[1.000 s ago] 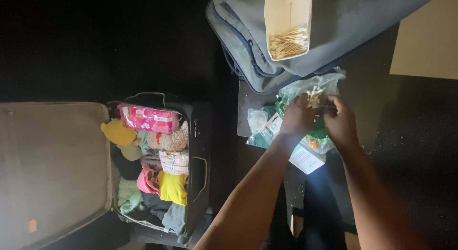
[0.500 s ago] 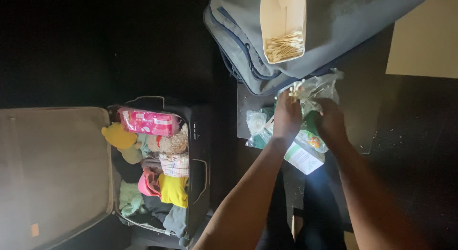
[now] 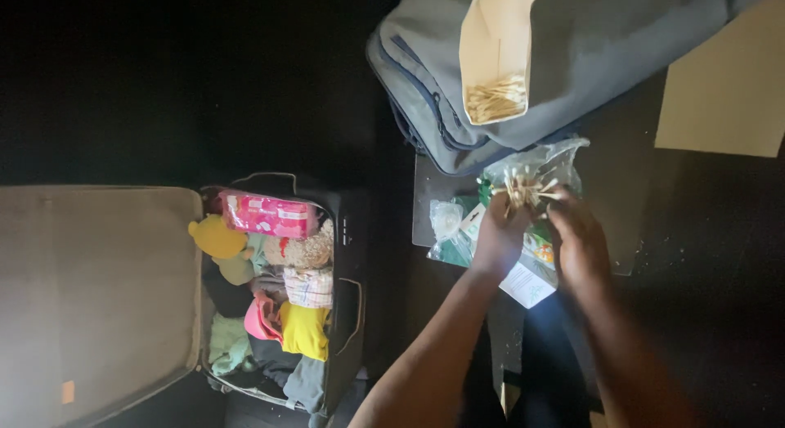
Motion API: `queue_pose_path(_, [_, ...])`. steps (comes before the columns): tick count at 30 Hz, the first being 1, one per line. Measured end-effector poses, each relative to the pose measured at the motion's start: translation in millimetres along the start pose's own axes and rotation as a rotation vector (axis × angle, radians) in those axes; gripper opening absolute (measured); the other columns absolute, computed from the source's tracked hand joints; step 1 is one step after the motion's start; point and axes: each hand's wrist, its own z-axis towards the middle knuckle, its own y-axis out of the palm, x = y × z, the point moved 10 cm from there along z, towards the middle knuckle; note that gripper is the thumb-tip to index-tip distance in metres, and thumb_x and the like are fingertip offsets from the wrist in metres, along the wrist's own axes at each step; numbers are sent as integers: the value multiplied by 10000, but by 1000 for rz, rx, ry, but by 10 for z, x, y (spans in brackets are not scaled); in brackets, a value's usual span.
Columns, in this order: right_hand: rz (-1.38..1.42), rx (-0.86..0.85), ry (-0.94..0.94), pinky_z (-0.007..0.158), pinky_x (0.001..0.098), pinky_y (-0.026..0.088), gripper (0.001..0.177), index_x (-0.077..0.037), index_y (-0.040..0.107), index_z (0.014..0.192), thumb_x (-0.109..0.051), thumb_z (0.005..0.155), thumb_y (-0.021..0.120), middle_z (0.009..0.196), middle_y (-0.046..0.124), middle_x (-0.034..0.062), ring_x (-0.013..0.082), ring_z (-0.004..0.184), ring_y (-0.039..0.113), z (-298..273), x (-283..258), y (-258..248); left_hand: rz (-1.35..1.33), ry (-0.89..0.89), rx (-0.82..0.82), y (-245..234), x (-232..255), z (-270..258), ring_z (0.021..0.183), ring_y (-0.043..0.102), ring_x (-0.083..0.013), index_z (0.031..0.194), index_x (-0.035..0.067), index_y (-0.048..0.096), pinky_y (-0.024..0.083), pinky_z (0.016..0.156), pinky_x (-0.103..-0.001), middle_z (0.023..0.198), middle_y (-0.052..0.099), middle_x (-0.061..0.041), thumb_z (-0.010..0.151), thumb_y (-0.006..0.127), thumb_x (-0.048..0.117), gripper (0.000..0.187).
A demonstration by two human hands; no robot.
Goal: The person packs clothes and small objects into a suitcase, and then transfers wooden sticks from a tray and a plastic bag into a different plastic bag.
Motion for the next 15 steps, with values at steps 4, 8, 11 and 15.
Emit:
queue_pose_path(4, [-486,-130,151,904,322,530,458,-89,557,1501,-68,1058,443,1418,565,196,253,1157,639,-50,-1100,185,-23,-147,-42,46,436,-385,874,616,-131,1231,20,576,511,750,-288,987,672,-70,1007,546,134,253])
queue_pose_path(8, [-75,-15,-28,1120,377,415,453,23,506,1475,-56,1029,501,1453,577,216,298,1348,561,-149,-1942,120,-240,-141,-78,139,660,-661,932,674,-115,1249,44,554,564,802,-281,1042,683,-14,953,545,115,305])
queue_pose_path(11, [251,33,189,1097,367,424,433,6,549,1447,-233,1092,479,1406,599,209,264,1270,579,-292,-2178,102,-84,-35,-101,126,879,-943,876,615,-132,1206,-36,601,521,746,-287,980,673,-61,1040,568,159,258])
queue_pose_path(15, [426,40,86,1127,361,429,535,-1,492,1473,-393,1114,425,1414,623,192,236,1280,593,-533,-3003,10,-170,-90,-151,217,1491,-1625,798,592,-129,1125,0,616,490,685,-286,918,642,-59,1047,564,202,222])
